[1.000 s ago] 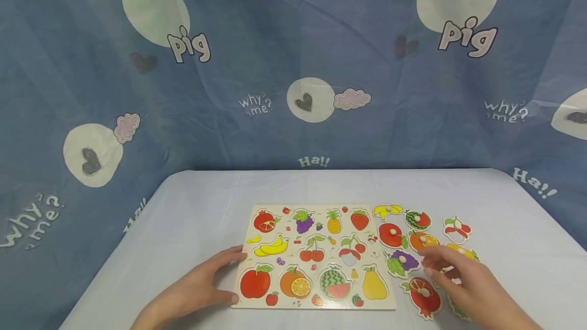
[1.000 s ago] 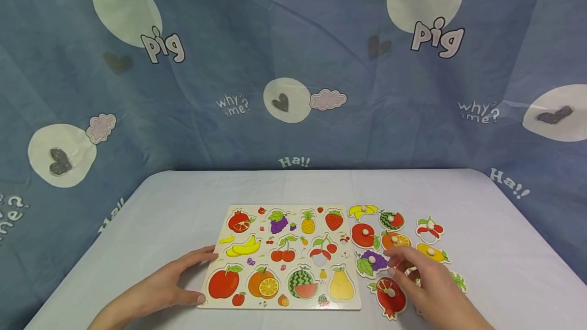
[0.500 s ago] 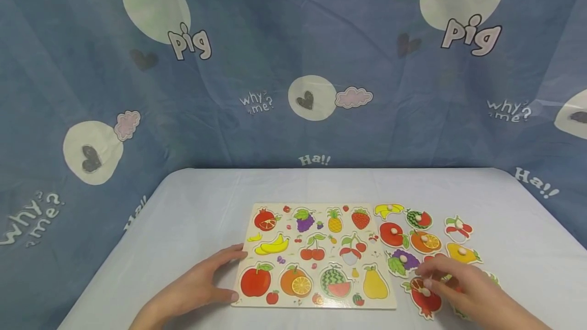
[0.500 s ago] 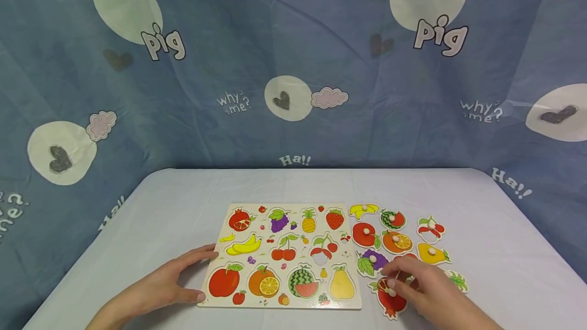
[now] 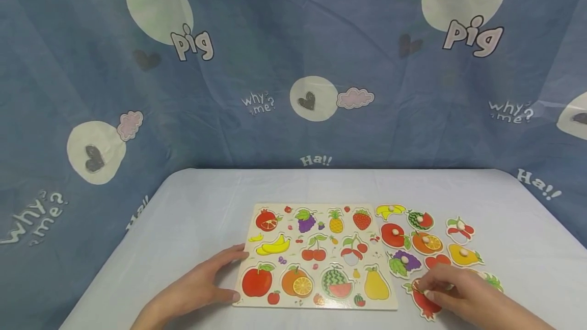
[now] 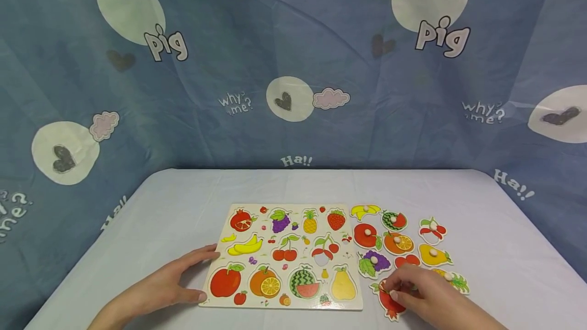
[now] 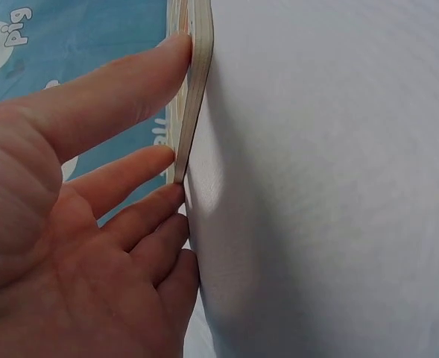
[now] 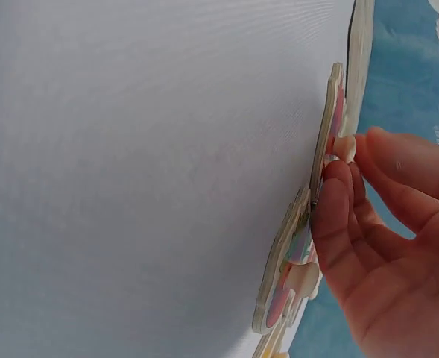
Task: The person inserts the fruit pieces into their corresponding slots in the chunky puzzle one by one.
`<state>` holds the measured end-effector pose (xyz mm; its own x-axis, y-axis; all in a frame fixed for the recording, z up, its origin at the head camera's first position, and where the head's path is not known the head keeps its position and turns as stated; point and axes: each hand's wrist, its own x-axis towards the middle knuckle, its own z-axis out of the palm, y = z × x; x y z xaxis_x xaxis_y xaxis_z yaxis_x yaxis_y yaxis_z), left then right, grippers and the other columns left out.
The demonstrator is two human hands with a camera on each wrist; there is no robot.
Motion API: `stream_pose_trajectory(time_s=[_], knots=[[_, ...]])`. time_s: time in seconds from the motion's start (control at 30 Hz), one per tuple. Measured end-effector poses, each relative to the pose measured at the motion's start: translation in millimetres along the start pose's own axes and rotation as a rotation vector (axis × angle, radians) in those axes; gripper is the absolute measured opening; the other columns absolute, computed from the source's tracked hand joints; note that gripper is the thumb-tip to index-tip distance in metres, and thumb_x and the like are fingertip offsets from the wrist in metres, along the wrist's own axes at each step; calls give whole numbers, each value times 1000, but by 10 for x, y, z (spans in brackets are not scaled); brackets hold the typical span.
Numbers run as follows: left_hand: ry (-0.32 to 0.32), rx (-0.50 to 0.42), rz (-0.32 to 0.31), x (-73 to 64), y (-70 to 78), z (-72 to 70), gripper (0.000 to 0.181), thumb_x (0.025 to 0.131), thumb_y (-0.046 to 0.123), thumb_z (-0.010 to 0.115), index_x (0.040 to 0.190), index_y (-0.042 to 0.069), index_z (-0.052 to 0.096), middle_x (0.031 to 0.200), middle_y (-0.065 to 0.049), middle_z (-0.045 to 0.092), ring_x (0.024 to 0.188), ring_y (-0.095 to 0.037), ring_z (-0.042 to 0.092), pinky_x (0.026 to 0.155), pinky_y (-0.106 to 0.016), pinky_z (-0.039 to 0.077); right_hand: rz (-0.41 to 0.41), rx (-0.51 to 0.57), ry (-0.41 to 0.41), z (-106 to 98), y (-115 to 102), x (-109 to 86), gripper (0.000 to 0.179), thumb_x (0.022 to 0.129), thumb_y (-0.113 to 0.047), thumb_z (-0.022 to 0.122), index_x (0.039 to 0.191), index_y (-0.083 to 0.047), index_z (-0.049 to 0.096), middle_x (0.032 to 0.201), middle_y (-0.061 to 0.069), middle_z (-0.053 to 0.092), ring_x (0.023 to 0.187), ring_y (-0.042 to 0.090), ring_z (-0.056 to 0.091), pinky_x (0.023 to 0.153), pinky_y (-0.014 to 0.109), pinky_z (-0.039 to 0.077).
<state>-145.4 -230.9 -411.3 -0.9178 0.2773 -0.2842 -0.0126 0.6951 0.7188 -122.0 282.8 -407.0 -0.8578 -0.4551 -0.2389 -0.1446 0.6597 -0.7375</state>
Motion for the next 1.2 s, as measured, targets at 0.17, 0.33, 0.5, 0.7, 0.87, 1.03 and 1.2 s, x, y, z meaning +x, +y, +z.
stream_pose_trajectory(time_s=[0.17,0.33,0.5,0.7,0.87,1.03,1.2], knots=[[2,16,10,-5,8,2,78,68,20,88,139,23,54,153,-10,38,133,-34,38,105,-62,35,-2,-2,-15,-9,30,15,17,91,-21,70,108,-17,68,96,-1,60,83,8,55,68,19,51],[13,27,2,-18,17,6,78,68,21,88,139,23,55,152,-10,39,132,-33,39,105,-62,36,7,-18,-29,-29,44,26,18,90,-20,72,108,-20,68,97,-1,60,83,9,55,70,20,52],[13,31,11,-21,17,3,79,68,22,89,139,23,54,153,-10,39,133,-33,38,105,-62,36,-7,-8,-43,-47,54,31,19,89,-16,72,107,-22,68,99,1,58,85,9,55,71,20,52],[8,32,31,-14,2,1,78,68,22,88,138,23,54,153,-9,38,135,-34,37,106,-61,35,-93,-28,-80,-88,79,64,21,90,-13,70,104,-28,69,100,-3,59,89,8,54,68,20,50],[-5,18,26,-13,-8,1,78,68,24,88,139,23,54,153,-10,38,135,-35,36,106,-63,33,-177,-52,-136,-148,82,130,21,90,-12,69,102,-30,70,92,-9,59,91,7,54,69,20,48],[0,24,30,-22,-1,5,78,68,24,88,138,23,54,153,-10,38,136,-35,36,106,-63,32,-166,-28,-165,-186,79,146,18,90,-11,70,99,-26,70,86,-7,58,85,8,54,64,22,44],[12,37,21,-20,8,6,78,68,24,88,139,24,54,153,-9,39,135,-34,37,105,-61,35,-148,-97,-144,-198,54,150,19,89,-12,72,97,-29,70,87,-10,59,101,15,55,74,24,50]])
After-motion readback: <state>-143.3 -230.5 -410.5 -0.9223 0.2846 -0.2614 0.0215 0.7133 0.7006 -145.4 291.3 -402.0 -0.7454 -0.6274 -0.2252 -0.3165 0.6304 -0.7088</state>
